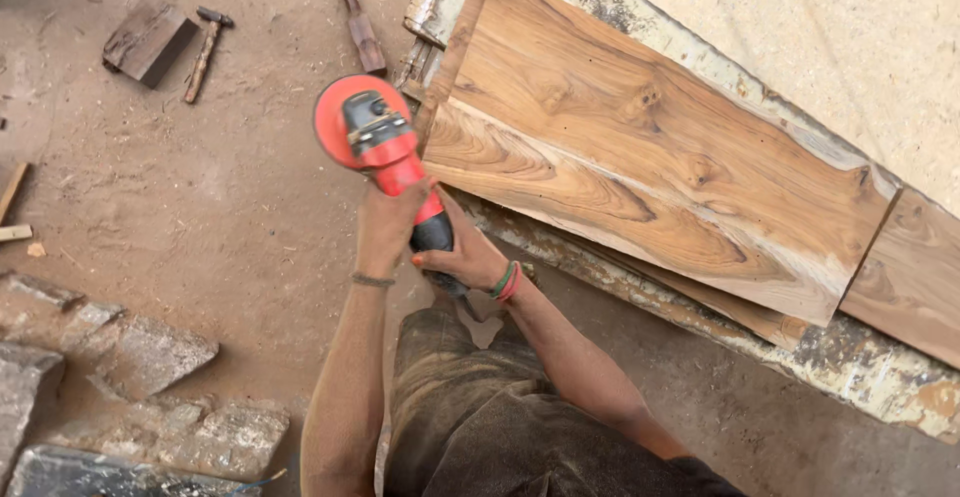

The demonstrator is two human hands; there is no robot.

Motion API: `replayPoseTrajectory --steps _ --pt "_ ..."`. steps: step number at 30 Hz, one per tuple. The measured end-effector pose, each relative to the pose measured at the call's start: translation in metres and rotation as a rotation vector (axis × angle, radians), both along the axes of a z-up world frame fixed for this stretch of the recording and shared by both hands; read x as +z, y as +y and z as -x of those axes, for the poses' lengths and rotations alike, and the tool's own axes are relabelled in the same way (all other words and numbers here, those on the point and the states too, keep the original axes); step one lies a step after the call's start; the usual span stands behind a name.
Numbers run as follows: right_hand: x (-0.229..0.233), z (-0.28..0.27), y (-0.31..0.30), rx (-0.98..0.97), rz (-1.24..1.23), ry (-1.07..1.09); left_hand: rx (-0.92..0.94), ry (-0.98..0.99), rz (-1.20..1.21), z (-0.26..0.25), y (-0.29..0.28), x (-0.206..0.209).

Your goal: The person uses a red angle grinder with a sanding disc to smooth the surface of several wooden planks. They move the tool back and forth across the wood, occasionally pausing to wipe the surface with their hand or reposition the planks.

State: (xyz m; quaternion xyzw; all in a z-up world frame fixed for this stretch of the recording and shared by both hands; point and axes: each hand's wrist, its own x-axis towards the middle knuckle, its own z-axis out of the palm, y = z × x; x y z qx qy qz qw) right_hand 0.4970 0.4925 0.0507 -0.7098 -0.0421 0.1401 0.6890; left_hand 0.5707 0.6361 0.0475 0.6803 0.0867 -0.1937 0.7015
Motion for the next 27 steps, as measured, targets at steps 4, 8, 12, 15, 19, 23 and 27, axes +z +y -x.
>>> replayPoseTrajectory --steps 4,8,12,15,19,23,27 --pt "0.019 0.001 0.017 0.043 0.273 0.099 0.103 0.041 0.138 0.006 0.028 0.023" --pt "0.059 0.026 -0.031 -0.038 0.389 0.075 0.042 -0.167 0.133 0.024 -0.023 0.033" --pt "0.072 0.047 -0.068 -0.198 0.466 0.253 -0.110 -0.057 0.162 0.025 -0.082 0.018" --pt "0.064 0.051 -0.076 -0.258 0.316 0.264 -0.193 0.000 0.084 0.029 -0.106 0.003" --pt "0.054 0.049 -0.077 -0.296 0.301 0.384 -0.236 0.046 0.086 0.028 -0.109 -0.010" --pt "0.057 0.057 -0.083 -0.281 0.253 0.386 -0.240 0.050 0.066 0.040 -0.118 -0.017" --pt "0.060 0.064 -0.089 -0.325 0.222 0.375 -0.301 -0.040 0.070 0.048 -0.131 -0.017"
